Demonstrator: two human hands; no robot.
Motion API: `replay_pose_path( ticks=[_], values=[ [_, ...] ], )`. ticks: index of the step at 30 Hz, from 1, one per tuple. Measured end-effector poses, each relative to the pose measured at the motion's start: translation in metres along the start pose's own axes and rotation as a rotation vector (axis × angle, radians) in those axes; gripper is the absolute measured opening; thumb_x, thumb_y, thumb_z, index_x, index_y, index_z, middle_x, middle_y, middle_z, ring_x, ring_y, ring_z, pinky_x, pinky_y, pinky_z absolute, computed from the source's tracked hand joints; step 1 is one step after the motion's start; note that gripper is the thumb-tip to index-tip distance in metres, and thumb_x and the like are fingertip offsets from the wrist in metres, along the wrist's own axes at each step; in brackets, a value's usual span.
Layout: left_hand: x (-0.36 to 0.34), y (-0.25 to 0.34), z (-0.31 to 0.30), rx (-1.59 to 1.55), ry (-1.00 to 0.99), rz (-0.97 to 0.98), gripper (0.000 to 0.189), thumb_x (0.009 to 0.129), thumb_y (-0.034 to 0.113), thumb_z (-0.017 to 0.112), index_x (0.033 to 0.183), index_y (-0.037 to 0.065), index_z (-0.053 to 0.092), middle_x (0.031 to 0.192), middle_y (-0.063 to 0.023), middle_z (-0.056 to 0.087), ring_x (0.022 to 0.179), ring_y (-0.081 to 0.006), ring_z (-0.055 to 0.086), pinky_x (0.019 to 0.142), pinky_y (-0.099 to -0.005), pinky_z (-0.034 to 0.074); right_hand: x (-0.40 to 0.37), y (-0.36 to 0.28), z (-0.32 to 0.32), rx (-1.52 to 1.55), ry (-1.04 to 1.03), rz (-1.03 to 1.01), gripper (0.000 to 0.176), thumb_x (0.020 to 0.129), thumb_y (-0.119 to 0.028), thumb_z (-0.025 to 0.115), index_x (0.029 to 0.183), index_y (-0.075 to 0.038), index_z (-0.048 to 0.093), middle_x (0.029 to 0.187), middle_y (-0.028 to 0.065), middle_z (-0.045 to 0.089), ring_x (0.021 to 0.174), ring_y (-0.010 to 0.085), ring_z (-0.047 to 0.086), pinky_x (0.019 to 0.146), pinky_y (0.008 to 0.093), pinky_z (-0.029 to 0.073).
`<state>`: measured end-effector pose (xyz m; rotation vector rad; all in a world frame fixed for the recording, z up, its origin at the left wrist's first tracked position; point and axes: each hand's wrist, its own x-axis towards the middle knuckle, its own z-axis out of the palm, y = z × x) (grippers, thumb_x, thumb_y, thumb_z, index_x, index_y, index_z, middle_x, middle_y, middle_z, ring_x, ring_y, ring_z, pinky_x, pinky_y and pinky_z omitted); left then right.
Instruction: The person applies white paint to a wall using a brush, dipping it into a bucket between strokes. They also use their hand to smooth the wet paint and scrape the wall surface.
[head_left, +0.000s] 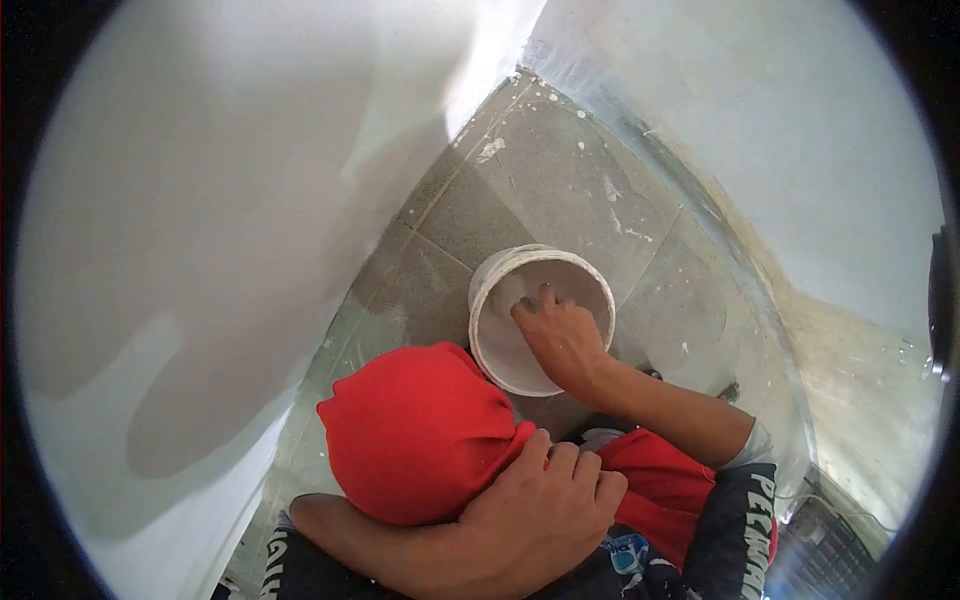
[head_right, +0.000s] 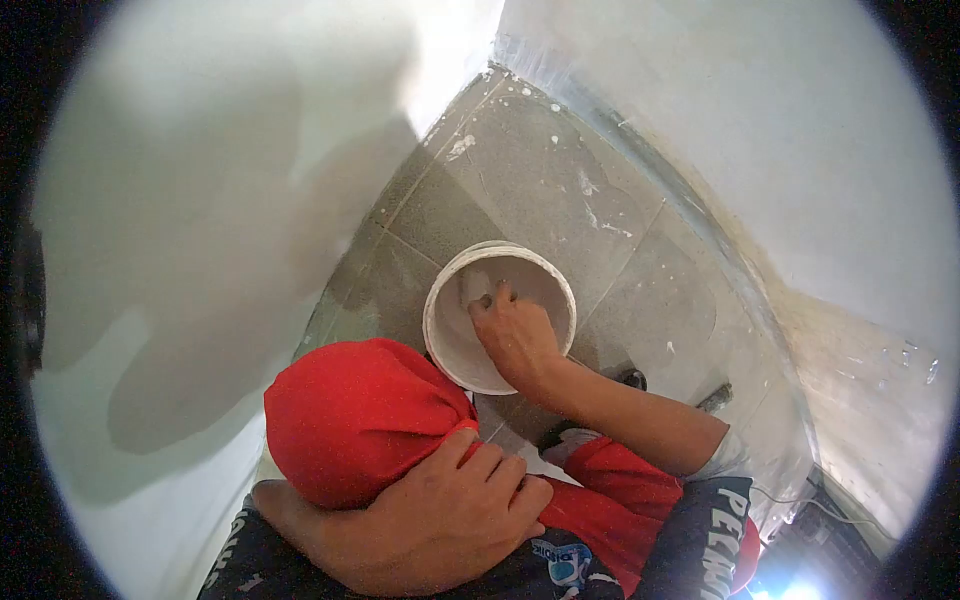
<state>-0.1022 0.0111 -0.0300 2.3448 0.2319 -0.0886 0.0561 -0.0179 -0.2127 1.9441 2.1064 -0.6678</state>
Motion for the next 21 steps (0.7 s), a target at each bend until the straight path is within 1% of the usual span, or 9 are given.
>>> replay_pose_path(
  ticks=[1,4,11,14,16,17,19,20,21],
  values=[
    [0.000,0.000,0.002,0.045,0.045,0.002,0.024,0.086,0.032,0.065,0.094,0.011,0.061,0.087,-0.0073,0.062,0.087,-0.0228,0.060,0.090,-0.0415,0.044,0.000,0.001,0.002,0.000,-0.006,0.003,0.029,0.082,-0.007,0.061,0.111,-0.006,0.060,0.104,0.0229,0.059,0.079,0.0362,0.069,0.061,0.0416,0.057],
    [0.004,-0.004,0.017,0.036,0.038,0.003,0.015,0.085,0.022,0.059,0.087,0.007,0.059,0.078,-0.0077,0.060,0.077,-0.0217,0.059,0.083,-0.0438,0.046,0.000,0.002,0.005,0.021,0.016,0.005,0.029,0.082,-0.007,0.062,0.110,-0.006,0.060,0.104,0.0226,0.059,0.079,0.0358,0.069,0.061,0.0414,0.057],
    [0.007,-0.001,0.021,0.035,0.020,0.019,0.015,0.084,0.022,0.059,0.088,0.007,0.060,0.079,-0.0078,0.060,0.077,-0.0227,0.060,0.083,-0.0451,0.046,-0.004,0.002,0.007,0.034,0.033,0.027,0.033,0.080,-0.005,0.063,0.112,-0.007,0.060,0.103,0.0230,0.059,0.080,0.0365,0.069,0.062,0.0416,0.057],
    [0.008,0.001,0.017,-0.013,0.021,0.008,0.019,0.088,0.025,0.060,0.091,0.006,0.061,0.079,-0.0085,0.061,0.077,-0.0236,0.060,0.084,-0.0449,0.046,-0.013,0.001,-0.021,0.020,0.003,0.064,0.035,0.080,-0.006,0.064,0.115,-0.007,0.058,0.103,0.0248,0.059,0.080,0.0380,0.068,0.062,0.0433,0.057],
    [0.008,0.004,0.002,-0.017,-0.038,0.004,0.025,0.087,0.032,0.064,0.096,0.008,0.062,0.090,-0.0099,0.063,0.090,-0.0254,0.061,0.089,-0.0431,0.045,-0.025,0.008,-0.050,0.085,-0.117,0.096,0.037,0.082,-0.005,0.062,0.118,-0.009,0.057,0.101,0.0223,0.062,0.081,0.0355,0.069,0.064,0.0431,0.056],
    [0.008,0.004,0.001,-0.019,-0.039,0.011,0.025,0.087,0.032,0.064,0.096,0.008,0.062,0.090,-0.0099,0.063,0.090,-0.0254,0.061,0.089,-0.0431,0.045,-0.031,0.014,-0.063,0.083,-0.117,0.103,0.037,0.082,-0.005,0.062,0.118,-0.009,0.057,0.101,0.0223,0.062,0.081,0.0355,0.069,0.064,0.0431,0.056],
    [0.009,0.003,0.000,-0.009,-0.001,0.041,0.025,0.088,0.032,0.063,0.097,0.008,0.062,0.091,-0.0101,0.063,0.090,-0.0252,0.060,0.087,-0.0426,0.045,-0.042,0.031,-0.088,0.199,-0.133,0.089,0.027,0.088,-0.008,0.057,0.115,-0.005,0.058,0.086,0.0184,0.067,0.076,0.0323,0.069,0.063,0.0427,0.054],
    [0.010,0.003,0.000,-0.009,0.001,0.051,0.025,0.088,0.032,0.063,0.097,0.008,0.062,0.091,-0.0101,0.063,0.090,-0.0252,0.060,0.087,-0.0426,0.045,-0.046,0.043,-0.100,0.194,-0.130,0.098,0.027,0.088,-0.008,0.057,0.115,-0.005,0.058,0.086,0.0184,0.067,0.076,0.0323,0.069,0.063,0.0427,0.054],
    [0.010,0.003,0.000,0.007,-0.002,0.065,0.025,0.088,0.032,0.063,0.097,0.008,0.062,0.091,-0.0102,0.063,0.090,-0.0252,0.060,0.086,-0.0423,0.045,-0.050,0.056,-0.110,0.345,-0.190,0.111,0.025,0.092,-0.011,0.055,0.117,-0.005,0.058,0.080,0.0155,0.066,0.070,0.0277,0.067,0.061,0.0398,0.052]
  ],
)
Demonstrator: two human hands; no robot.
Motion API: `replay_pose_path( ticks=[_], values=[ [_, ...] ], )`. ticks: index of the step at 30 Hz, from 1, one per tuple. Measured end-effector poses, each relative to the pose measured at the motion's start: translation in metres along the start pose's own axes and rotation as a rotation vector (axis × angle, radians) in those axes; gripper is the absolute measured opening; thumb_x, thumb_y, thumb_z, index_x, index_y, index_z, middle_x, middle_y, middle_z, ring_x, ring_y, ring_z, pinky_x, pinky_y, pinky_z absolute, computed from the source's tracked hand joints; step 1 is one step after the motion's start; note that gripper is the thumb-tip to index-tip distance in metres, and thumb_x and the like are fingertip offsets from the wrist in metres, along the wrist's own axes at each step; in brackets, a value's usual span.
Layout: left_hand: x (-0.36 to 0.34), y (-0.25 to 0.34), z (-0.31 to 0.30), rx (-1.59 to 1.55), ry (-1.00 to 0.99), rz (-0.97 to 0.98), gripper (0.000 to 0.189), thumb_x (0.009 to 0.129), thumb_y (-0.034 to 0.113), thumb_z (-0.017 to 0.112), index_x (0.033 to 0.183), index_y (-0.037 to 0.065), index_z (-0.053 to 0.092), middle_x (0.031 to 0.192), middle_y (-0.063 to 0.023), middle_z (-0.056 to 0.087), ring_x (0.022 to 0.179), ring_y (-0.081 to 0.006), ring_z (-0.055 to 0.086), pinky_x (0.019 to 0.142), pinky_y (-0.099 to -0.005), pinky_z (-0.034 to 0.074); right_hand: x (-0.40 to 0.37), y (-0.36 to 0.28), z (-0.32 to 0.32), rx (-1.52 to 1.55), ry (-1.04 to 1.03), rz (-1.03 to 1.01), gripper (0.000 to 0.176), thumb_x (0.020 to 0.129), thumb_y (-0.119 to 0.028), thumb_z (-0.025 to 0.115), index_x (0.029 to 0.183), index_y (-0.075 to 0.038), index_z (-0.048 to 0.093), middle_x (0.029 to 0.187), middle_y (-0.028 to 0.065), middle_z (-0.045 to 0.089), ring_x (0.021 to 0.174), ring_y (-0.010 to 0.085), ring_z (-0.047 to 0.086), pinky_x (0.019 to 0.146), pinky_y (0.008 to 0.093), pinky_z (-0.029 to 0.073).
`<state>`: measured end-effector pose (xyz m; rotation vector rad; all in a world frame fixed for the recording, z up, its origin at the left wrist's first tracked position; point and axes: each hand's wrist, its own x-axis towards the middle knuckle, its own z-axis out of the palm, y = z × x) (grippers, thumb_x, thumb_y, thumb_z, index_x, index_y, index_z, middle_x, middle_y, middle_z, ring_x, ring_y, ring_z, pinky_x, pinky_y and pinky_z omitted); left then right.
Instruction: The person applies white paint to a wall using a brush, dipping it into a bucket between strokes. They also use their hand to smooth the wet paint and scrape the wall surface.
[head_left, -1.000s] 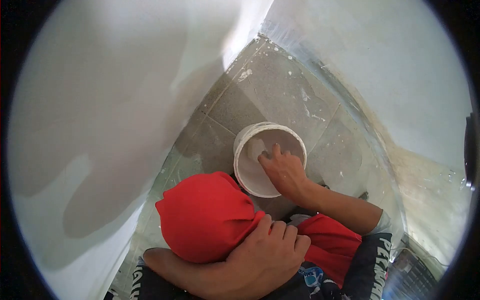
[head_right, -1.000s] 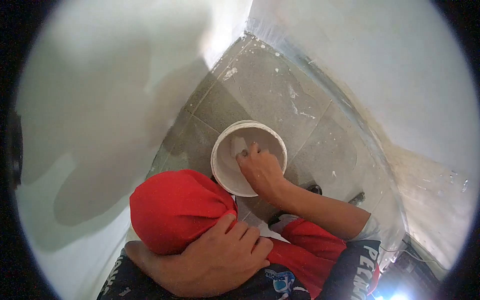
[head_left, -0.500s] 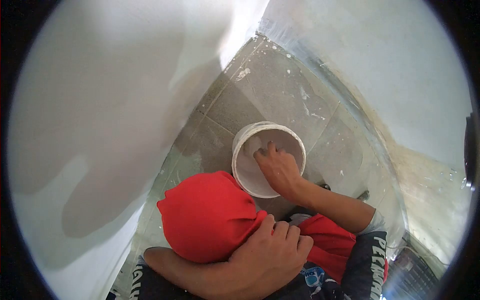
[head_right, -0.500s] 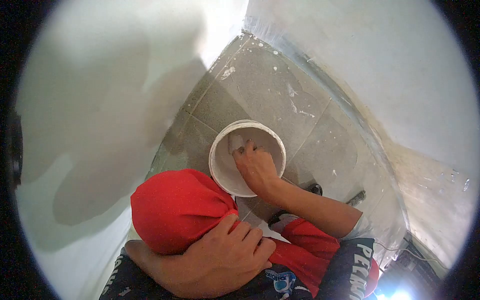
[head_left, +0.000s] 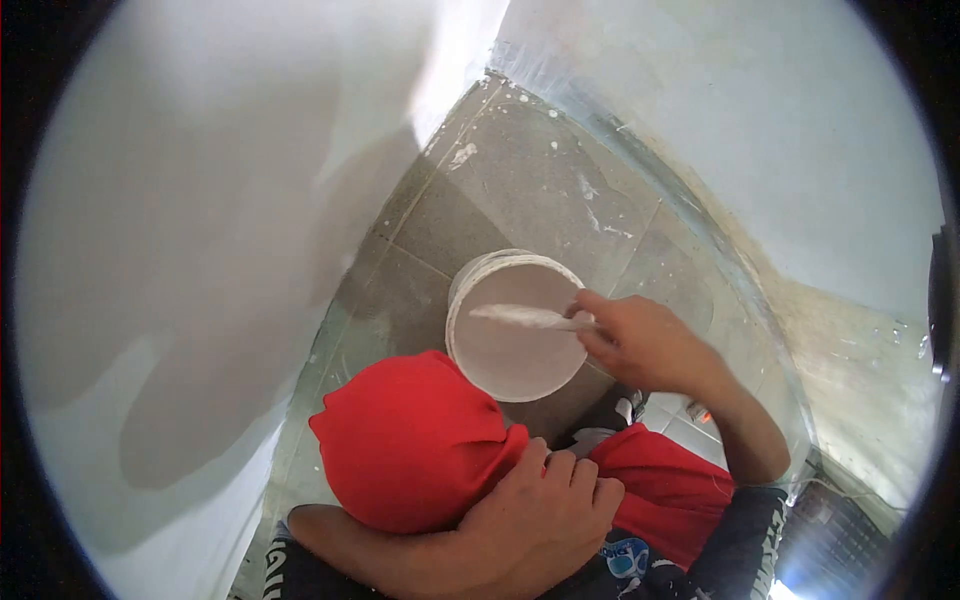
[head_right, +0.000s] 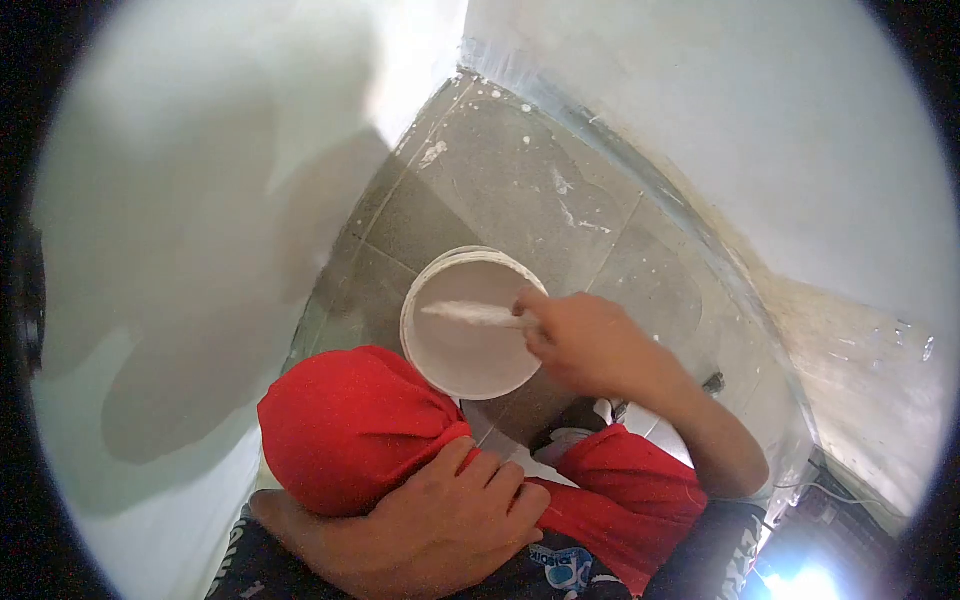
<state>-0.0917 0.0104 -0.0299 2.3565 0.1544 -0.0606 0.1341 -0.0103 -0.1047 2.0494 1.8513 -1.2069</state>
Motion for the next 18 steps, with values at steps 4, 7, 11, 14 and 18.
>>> replay_pose_path(
  ticks=[4,7,11,14,18],
  values=[
    [0.000,-0.001,-0.001,-0.029,-0.030,0.018,0.026,0.089,0.032,0.063,0.098,0.008,0.061,0.091,-0.0102,0.063,0.089,-0.0250,0.060,0.083,-0.0412,0.044,-0.016,0.023,-0.037,0.478,-0.166,0.147,0.026,0.100,-0.021,0.052,0.120,-0.006,0.058,0.070,0.0056,0.059,0.057,0.0126,0.053,0.055,0.0306,0.043],
    [0.002,-0.002,-0.002,-0.058,-0.051,0.017,0.027,0.089,0.032,0.062,0.099,0.007,0.061,0.091,-0.0101,0.063,0.089,-0.0250,0.060,0.083,-0.0407,0.044,-0.023,0.049,-0.039,0.778,-0.246,0.137,0.029,0.101,-0.026,0.054,0.120,-0.006,0.060,0.066,0.0007,0.052,0.058,0.0071,0.043,0.052,0.0238,0.036],
    [0.004,0.001,0.001,-0.019,-0.058,0.016,0.028,0.089,0.033,0.063,0.100,0.007,0.061,0.091,-0.0098,0.063,0.089,-0.0250,0.060,0.082,-0.0404,0.044,-0.039,0.066,-0.047,1.014,-0.252,0.235,0.030,0.099,-0.025,0.056,0.121,-0.004,0.061,0.065,0.0003,0.054,0.055,0.0078,0.045,0.049,0.0225,0.035],
    [0.004,0.001,-0.001,-0.032,-0.084,0.024,0.028,0.089,0.033,0.063,0.101,0.008,0.060,0.092,-0.0108,0.063,0.090,-0.0261,0.060,0.084,-0.0417,0.044,-0.048,0.087,-0.049,1.102,-0.167,0.123,0.033,0.098,-0.024,0.057,0.121,-0.001,0.060,0.066,0.0050,0.059,0.052,0.0093,0.047,0.046,0.0217,0.034],
    [0.005,0.003,0.002,0.006,-0.062,0.047,0.033,0.087,0.035,0.065,0.105,0.007,0.061,0.097,-0.0117,0.063,0.094,-0.0278,0.060,0.088,-0.0445,0.043,-0.034,0.113,-0.035,1.388,0.101,-0.110,0.039,0.096,-0.024,0.058,0.122,0.005,0.058,0.076,0.0120,0.066,0.053,0.0121,0.054,0.044,0.0231,0.037]
  ],
)
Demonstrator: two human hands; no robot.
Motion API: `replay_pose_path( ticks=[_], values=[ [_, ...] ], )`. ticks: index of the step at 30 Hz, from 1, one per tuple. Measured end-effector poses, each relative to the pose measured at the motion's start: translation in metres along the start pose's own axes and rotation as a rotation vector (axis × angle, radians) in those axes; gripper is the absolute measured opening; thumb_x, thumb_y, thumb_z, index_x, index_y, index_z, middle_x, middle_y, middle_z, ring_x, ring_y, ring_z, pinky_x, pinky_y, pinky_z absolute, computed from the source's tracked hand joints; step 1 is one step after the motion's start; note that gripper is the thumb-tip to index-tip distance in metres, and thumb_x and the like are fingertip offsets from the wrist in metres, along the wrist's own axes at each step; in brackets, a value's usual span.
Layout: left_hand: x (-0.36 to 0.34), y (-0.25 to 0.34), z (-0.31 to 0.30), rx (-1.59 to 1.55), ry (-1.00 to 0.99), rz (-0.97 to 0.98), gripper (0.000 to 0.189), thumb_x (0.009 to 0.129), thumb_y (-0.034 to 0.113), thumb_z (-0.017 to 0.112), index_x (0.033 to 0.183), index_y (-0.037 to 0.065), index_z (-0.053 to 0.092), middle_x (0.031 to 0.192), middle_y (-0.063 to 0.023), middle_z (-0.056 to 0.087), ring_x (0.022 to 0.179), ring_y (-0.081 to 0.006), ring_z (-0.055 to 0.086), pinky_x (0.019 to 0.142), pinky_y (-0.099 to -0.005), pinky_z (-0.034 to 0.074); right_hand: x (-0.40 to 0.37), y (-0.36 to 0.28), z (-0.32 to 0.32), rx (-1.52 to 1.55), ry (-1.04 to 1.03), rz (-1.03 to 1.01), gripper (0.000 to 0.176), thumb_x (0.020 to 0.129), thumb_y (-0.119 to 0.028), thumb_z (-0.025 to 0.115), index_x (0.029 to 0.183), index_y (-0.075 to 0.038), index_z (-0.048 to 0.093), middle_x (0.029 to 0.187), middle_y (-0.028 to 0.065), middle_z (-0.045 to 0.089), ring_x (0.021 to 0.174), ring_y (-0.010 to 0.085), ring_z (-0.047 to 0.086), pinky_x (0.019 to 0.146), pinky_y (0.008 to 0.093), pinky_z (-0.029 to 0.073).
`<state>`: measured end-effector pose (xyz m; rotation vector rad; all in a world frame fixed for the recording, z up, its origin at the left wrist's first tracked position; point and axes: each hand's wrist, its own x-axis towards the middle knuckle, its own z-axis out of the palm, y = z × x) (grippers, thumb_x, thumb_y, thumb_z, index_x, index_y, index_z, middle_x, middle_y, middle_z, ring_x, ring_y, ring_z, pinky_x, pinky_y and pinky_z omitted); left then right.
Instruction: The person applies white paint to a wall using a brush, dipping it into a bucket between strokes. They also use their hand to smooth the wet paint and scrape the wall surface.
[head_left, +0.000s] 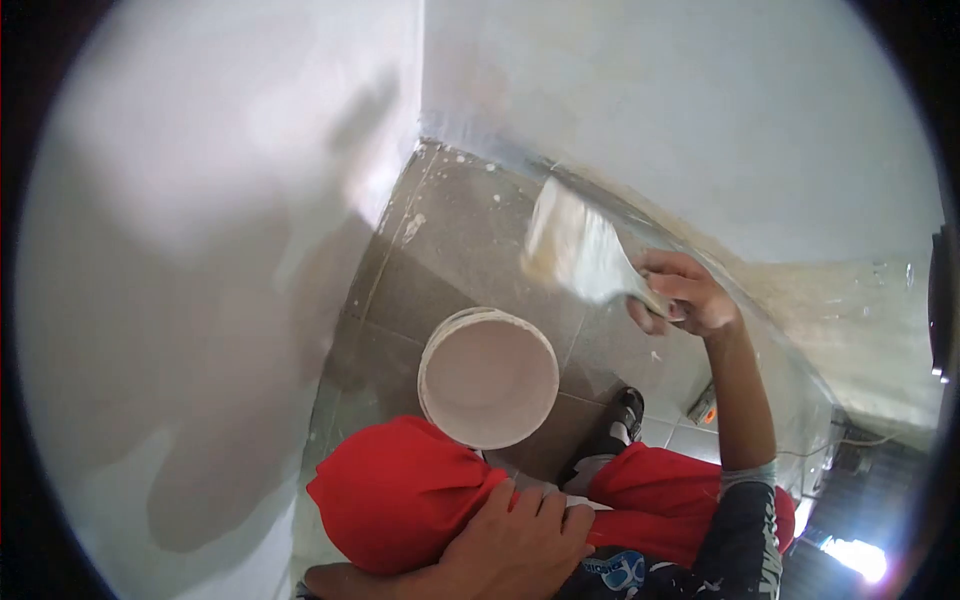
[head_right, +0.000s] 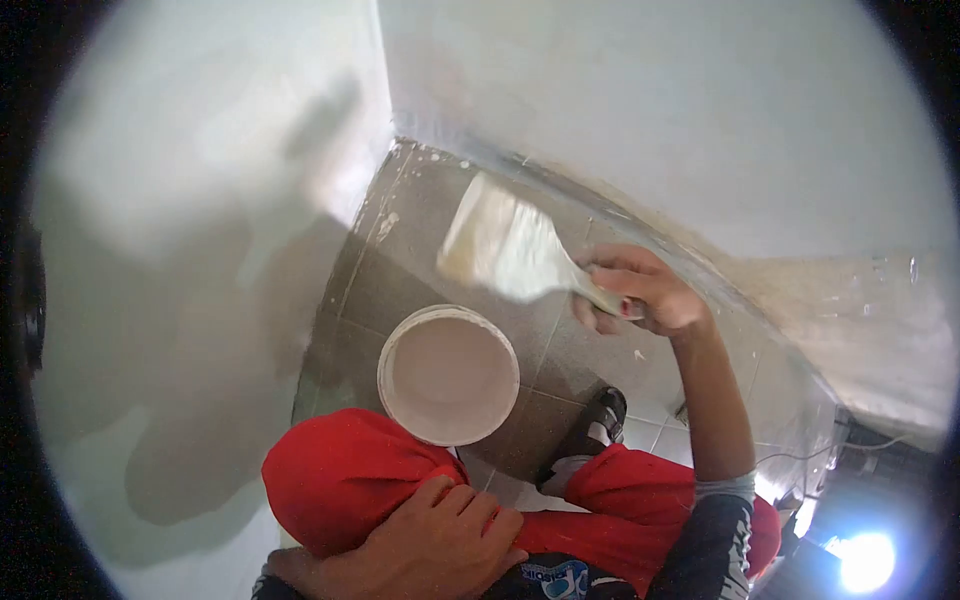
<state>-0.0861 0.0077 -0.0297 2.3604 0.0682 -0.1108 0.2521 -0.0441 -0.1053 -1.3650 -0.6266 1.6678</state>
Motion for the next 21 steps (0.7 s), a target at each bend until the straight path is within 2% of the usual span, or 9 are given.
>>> replay_pose_path(
  ticks=[3,7,12,13,14,15,16,20,21],
  values=[
    [0.002,0.001,0.005,-0.001,-0.025,-0.014,0.037,0.087,0.036,0.065,0.107,0.006,0.061,0.101,-0.0120,0.064,0.099,-0.0282,0.060,0.091,-0.0456,0.043,0.023,0.015,0.001,-0.050,0.087,-0.155,0.039,0.098,-0.022,0.057,0.127,0.004,0.050,0.089,0.0090,0.066,0.061,0.0131,0.057,0.047,0.0255,0.040],
    [-0.002,0.001,0.011,-0.060,0.012,-0.004,0.039,0.087,0.036,0.065,0.110,0.004,0.061,0.104,-0.0133,0.065,0.103,-0.0286,0.060,0.094,-0.0465,0.043,0.090,0.092,-0.002,0.074,0.516,-0.154,0.029,0.100,-0.017,0.052,0.123,-0.001,0.043,0.092,0.0079,0.061,0.066,0.0129,0.055,0.054,0.0291,0.047],
    [-0.005,0.001,0.008,-0.021,-0.049,0.023,0.039,0.089,0.036,0.064,0.112,0.004,0.062,0.104,-0.0142,0.064,0.102,-0.0293,0.060,0.094,-0.0456,0.043,0.174,0.176,-0.017,0.348,0.699,-0.229,0.022,0.099,-0.013,0.045,0.116,-0.001,0.040,0.085,0.0079,0.055,0.064,0.0135,0.053,0.054,0.0296,0.049],
    [-0.006,0.001,0.008,-0.027,-0.089,0.011,0.039,0.089,0.036,0.063,0.111,0.004,0.062,0.103,-0.0146,0.064,0.102,-0.0294,0.060,0.094,-0.0449,0.043,0.182,0.176,-0.011,0.357,0.701,-0.239,0.022,0.099,-0.013,0.045,0.116,-0.001,0.040,0.085,0.0079,0.055,0.064,0.0135,0.053,0.054,0.0296,0.049],
    [-0.007,0.000,0.010,-0.018,-0.096,0.014,0.039,0.089,0.036,0.063,0.111,0.004,0.062,0.103,-0.0146,0.064,0.102,-0.0294,0.060,0.094,-0.0449,0.043,0.190,0.176,-0.005,0.391,0.730,-0.254,0.015,0.098,-0.014,0.045,0.108,-0.004,0.041,0.083,0.0067,0.053,0.062,0.0131,0.051,0.050,0.0282,0.045],
    [-0.007,-0.004,0.014,-0.017,-0.042,0.031,0.031,0.091,0.034,0.062,0.103,0.005,0.061,0.092,-0.0118,0.063,0.090,-0.0268,0.061,0.090,-0.0440,0.044,0.199,0.177,-0.001,0.424,0.758,-0.270,0.009,0.097,-0.014,0.045,0.099,-0.006,0.041,0.081,0.0055,0.050,0.060,0.0127,0.049,0.047,0.0269,0.041],
    [-0.007,-0.007,0.018,-0.018,0.010,0.047,0.026,0.092,0.031,0.060,0.095,0.006,0.061,0.080,-0.0091,0.061,0.078,-0.0243,0.061,0.086,-0.0431,0.046,0.206,0.177,0.000,0.433,0.760,-0.277,0.009,0.097,-0.014,0.045,0.099,-0.006,0.041,0.081,0.0055,0.050,0.060,0.0127,0.049,0.047,0.0269,0.041],
    [-0.011,-0.008,0.022,0.036,-0.007,0.060,0.031,0.095,0.037,0.059,0.099,0.007,0.061,0.082,-0.0094,0.062,0.081,-0.0243,0.063,0.086,-0.0418,0.046,0.224,0.169,0.015,0.433,0.770,-0.334,0.008,0.096,-0.013,0.044,0.099,-0.006,0.041,0.082,0.0062,0.051,0.061,0.0128,0.050,0.047,0.0272,0.042],
    [-0.011,-0.003,0.016,0.024,-0.039,0.032,0.033,0.093,0.037,0.061,0.103,0.005,0.061,0.092,-0.0121,0.063,0.090,-0.0269,0.061,0.089,-0.0425,0.045,0.229,0.169,0.022,0.512,0.824,-0.340,0.007,0.096,-0.013,0.043,0.098,-0.006,0.042,0.082,0.0064,0.051,0.061,0.0129,0.051,0.047,0.0274,0.042]
  ],
)
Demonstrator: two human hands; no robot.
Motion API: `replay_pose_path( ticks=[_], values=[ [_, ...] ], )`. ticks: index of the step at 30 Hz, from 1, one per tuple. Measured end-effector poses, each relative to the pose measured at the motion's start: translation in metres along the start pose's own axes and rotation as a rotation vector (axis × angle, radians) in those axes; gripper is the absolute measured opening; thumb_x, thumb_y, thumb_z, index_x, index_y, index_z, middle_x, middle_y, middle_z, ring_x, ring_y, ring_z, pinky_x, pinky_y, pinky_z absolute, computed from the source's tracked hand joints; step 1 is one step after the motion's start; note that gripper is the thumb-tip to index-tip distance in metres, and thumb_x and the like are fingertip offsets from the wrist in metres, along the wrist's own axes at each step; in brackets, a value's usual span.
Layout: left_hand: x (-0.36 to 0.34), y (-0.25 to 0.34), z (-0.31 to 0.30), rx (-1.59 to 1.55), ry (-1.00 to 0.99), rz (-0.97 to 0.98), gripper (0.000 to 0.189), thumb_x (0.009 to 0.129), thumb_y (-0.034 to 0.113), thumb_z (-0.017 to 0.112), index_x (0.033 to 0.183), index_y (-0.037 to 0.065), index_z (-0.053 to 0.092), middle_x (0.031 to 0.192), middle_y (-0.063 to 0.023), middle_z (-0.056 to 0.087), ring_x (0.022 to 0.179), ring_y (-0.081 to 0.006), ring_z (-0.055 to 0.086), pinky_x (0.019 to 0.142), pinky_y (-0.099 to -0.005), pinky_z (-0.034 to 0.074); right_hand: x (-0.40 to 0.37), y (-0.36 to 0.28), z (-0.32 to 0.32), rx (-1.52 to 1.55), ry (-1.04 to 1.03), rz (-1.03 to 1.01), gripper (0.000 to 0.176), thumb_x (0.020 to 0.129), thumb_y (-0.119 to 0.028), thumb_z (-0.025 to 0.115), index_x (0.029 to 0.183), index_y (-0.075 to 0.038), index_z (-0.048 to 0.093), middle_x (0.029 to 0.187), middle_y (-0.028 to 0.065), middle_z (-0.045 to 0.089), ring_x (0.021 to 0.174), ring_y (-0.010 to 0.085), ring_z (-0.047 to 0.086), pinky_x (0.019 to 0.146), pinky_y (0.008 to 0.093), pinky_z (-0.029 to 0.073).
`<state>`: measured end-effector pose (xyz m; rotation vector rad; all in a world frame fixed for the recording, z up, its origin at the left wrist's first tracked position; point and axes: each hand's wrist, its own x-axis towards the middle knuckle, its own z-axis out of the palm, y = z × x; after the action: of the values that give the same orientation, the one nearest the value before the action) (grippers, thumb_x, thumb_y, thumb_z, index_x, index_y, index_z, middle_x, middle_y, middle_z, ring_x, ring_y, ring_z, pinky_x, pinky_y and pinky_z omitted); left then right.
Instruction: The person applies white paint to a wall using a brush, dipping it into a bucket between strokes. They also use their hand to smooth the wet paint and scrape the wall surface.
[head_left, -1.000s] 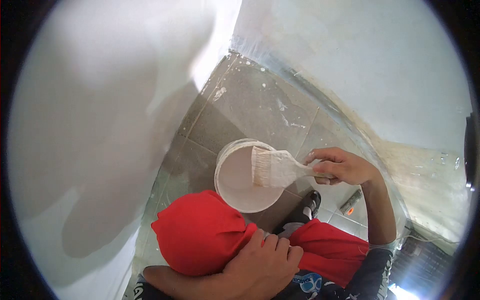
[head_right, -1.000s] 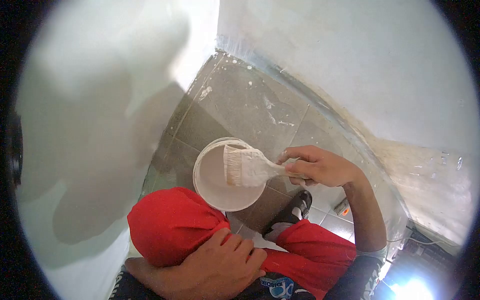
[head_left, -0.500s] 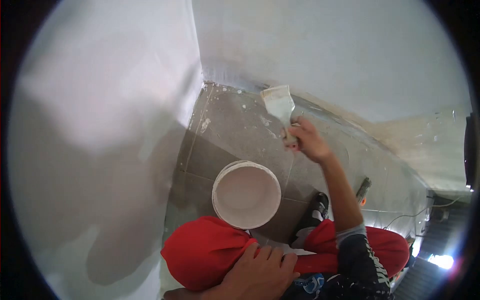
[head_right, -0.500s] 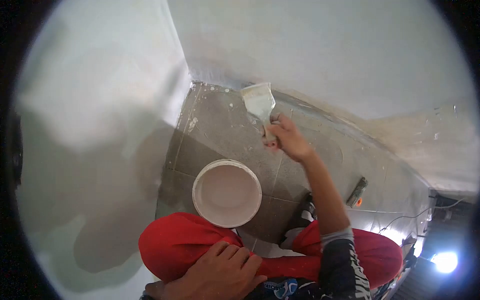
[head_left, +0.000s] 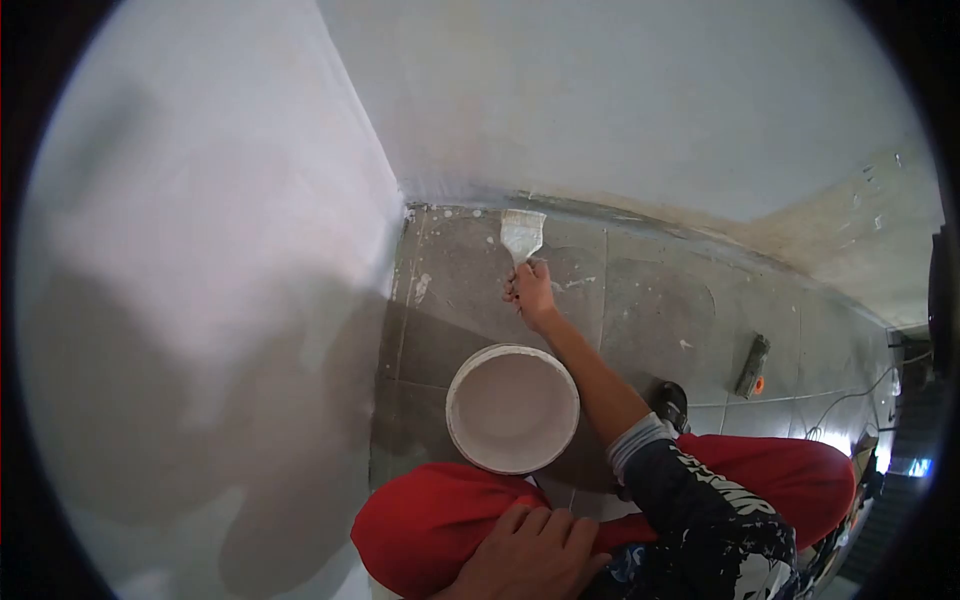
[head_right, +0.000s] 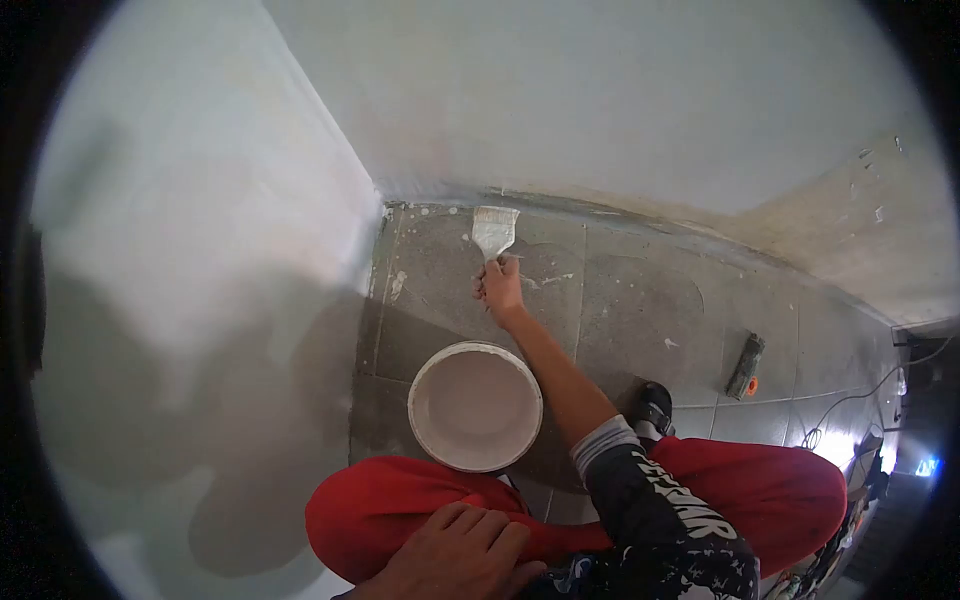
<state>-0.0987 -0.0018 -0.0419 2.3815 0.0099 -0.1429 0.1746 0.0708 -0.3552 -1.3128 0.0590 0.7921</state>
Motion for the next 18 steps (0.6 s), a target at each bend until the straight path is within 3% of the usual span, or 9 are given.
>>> replay_pose_path(
  ticks=[1,9,12,16,18],
  values=[
    [0.000,0.003,-0.004,-0.014,-0.029,-0.027,0.036,0.090,0.036,0.063,0.106,0.003,0.062,0.102,-0.0148,0.063,0.100,-0.0295,0.059,0.091,-0.0433,0.043,0.000,0.004,0.006,0.003,0.002,-0.002,0.007,0.096,-0.013,0.043,0.098,-0.006,0.042,0.082,0.0064,0.051,0.061,0.0129,0.051,0.047,0.0274,0.042],
    [0.002,0.006,-0.006,-0.021,-0.080,-0.058,0.037,0.090,0.036,0.063,0.107,0.003,0.062,0.100,-0.0146,0.062,0.099,-0.0304,0.058,0.090,-0.0426,0.043,0.019,0.005,0.058,0.056,0.096,-0.012,0.014,0.096,-0.019,0.044,0.099,-0.005,0.042,0.072,0.0065,0.051,0.053,0.0136,0.050,0.042,0.0286,0.042],
    [0.003,0.005,-0.007,-0.038,-0.094,-0.071,0.037,0.090,0.036,0.063,0.108,0.003,0.062,0.101,-0.0151,0.062,0.100,-0.0309,0.058,0.091,-0.0430,0.042,0.019,0.016,0.050,0.050,0.040,0.024,0.018,0.099,-0.016,0.044,0.107,-0.003,0.035,0.080,0.0078,0.052,0.057,0.0125,0.050,0.049,0.0307,0.049],
    [0.003,0.003,-0.007,-0.057,-0.103,-0.076,0.038,0.091,0.036,0.063,0.109,0.003,0.062,0.102,-0.0155,0.062,0.101,-0.0313,0.058,0.094,-0.0432,0.042,0.011,0.035,0.034,0.048,0.124,-0.040,0.013,0.097,-0.016,0.045,0.102,-0.005,0.040,0.079,0.0064,0.052,0.056,0.0130,0.051,0.043,0.0286,0.044],
    [0.002,0.002,-0.008,-0.065,-0.093,-0.075,0.038,0.091,0.036,0.063,0.109,0.003,0.062,0.103,-0.0154,0.062,0.102,-0.0312,0.058,0.094,-0.0433,0.041,0.010,0.031,0.024,-0.106,0.160,-0.023,0.014,0.097,-0.015,0.045,0.104,-0.005,0.039,0.082,0.0065,0.051,0.058,0.0120,0.051,0.043,0.0285,0.044]
  ],
)
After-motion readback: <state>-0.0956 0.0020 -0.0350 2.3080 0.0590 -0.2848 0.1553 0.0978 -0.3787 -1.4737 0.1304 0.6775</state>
